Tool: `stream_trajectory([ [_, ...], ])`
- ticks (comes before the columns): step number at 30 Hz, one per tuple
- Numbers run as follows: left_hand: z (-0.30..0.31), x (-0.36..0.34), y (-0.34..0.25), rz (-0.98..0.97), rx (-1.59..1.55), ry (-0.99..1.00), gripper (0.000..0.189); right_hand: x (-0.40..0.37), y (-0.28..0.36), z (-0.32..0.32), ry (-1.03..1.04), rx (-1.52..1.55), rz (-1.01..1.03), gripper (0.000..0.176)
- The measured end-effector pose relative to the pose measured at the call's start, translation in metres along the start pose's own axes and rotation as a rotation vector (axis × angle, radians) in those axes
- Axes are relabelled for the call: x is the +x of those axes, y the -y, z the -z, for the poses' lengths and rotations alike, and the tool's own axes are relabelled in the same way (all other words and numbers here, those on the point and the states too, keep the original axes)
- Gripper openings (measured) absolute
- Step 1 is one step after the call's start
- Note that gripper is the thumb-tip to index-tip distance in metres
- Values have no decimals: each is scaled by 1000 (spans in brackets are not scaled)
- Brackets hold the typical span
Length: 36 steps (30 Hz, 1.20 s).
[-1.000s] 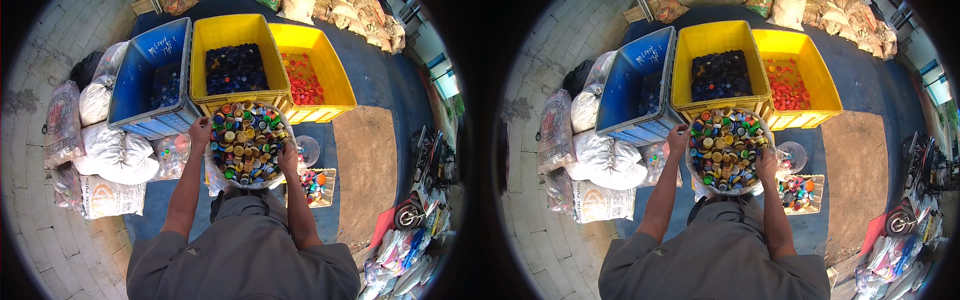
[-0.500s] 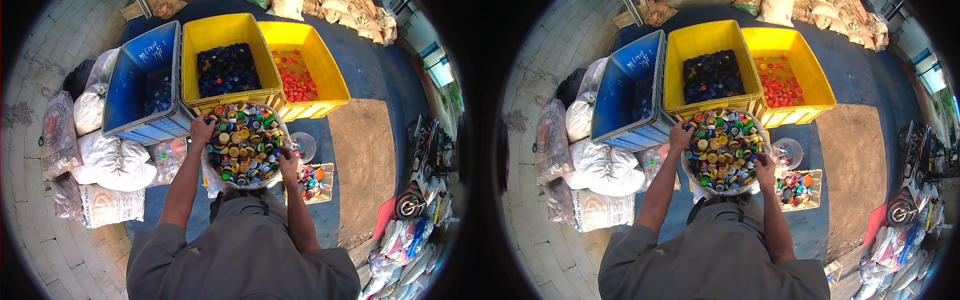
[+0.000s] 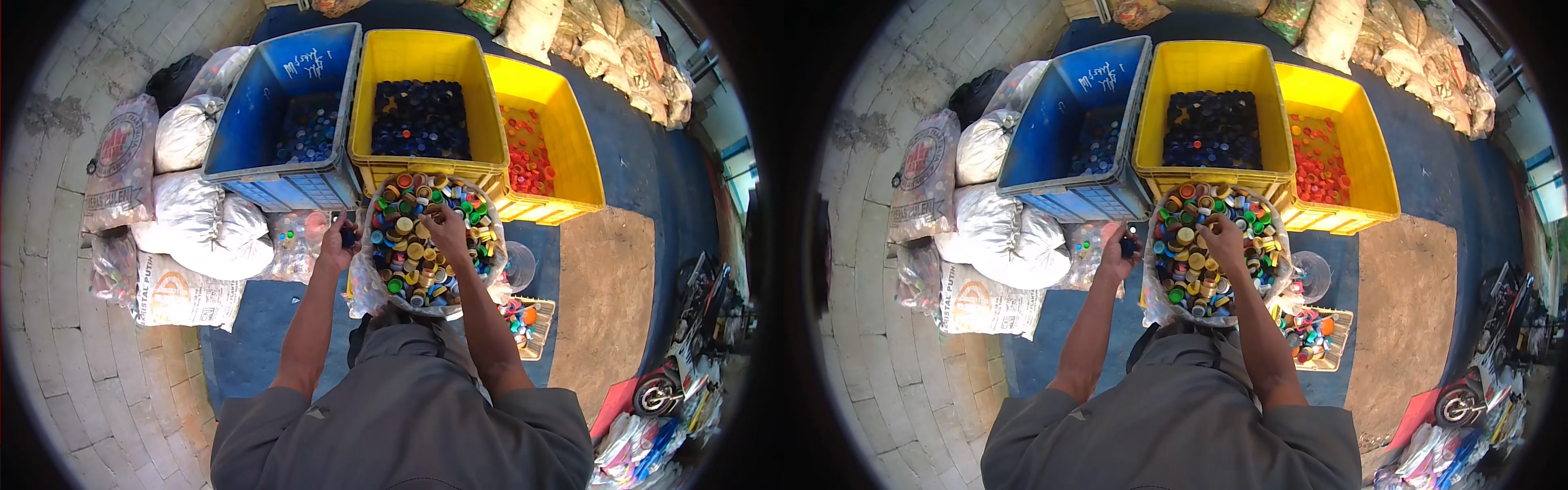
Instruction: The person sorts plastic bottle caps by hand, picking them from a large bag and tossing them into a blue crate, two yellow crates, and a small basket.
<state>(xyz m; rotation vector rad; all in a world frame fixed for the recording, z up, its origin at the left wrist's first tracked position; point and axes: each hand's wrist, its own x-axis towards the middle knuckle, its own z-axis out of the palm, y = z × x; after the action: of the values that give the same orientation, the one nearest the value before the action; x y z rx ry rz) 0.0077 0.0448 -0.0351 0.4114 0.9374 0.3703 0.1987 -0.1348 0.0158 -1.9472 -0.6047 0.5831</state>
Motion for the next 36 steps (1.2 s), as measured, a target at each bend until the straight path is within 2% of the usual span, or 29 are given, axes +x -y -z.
stream_trajectory([
  [3,4,-22,8,-14,52,-16,30,43,3,-36,26,-351,343,17],
  [6,2,-42,16,-34,91,-14,28,72,15,-61,83,-541,484,24],
  [7,2,-46,20,-40,119,-16,27,73,34,-59,224,-592,425,30],
  [10,4,-52,27,-62,136,29,24,95,19,-78,315,-705,605,36],
  [11,7,-53,29,-66,130,50,24,96,18,-77,369,-768,591,38],
  [15,7,-57,32,-90,143,32,25,94,19,-78,411,-834,547,34],
  [18,3,-55,32,-104,160,28,27,91,9,-74,306,-582,646,38],
  [21,-10,-53,28,-131,200,43,31,79,4,-61,231,-221,557,40],
  [24,-31,-46,21,-106,275,133,31,46,26,-34,265,44,179,35],
  [25,-40,-43,20,-86,302,133,34,44,9,-36,271,289,165,29],
  [29,-79,-45,26,-44,413,270,34,2,12,-8,383,609,8,29],
  [32,-85,-41,44,-39,478,344,29,-13,-12,-2,272,546,-13,28],
  [33,-90,-47,48,-21,481,276,27,-18,-12,-1,186,477,-9,27],
  [36,-95,-45,64,-94,546,303,33,-22,-27,7,133,276,-29,27],
])
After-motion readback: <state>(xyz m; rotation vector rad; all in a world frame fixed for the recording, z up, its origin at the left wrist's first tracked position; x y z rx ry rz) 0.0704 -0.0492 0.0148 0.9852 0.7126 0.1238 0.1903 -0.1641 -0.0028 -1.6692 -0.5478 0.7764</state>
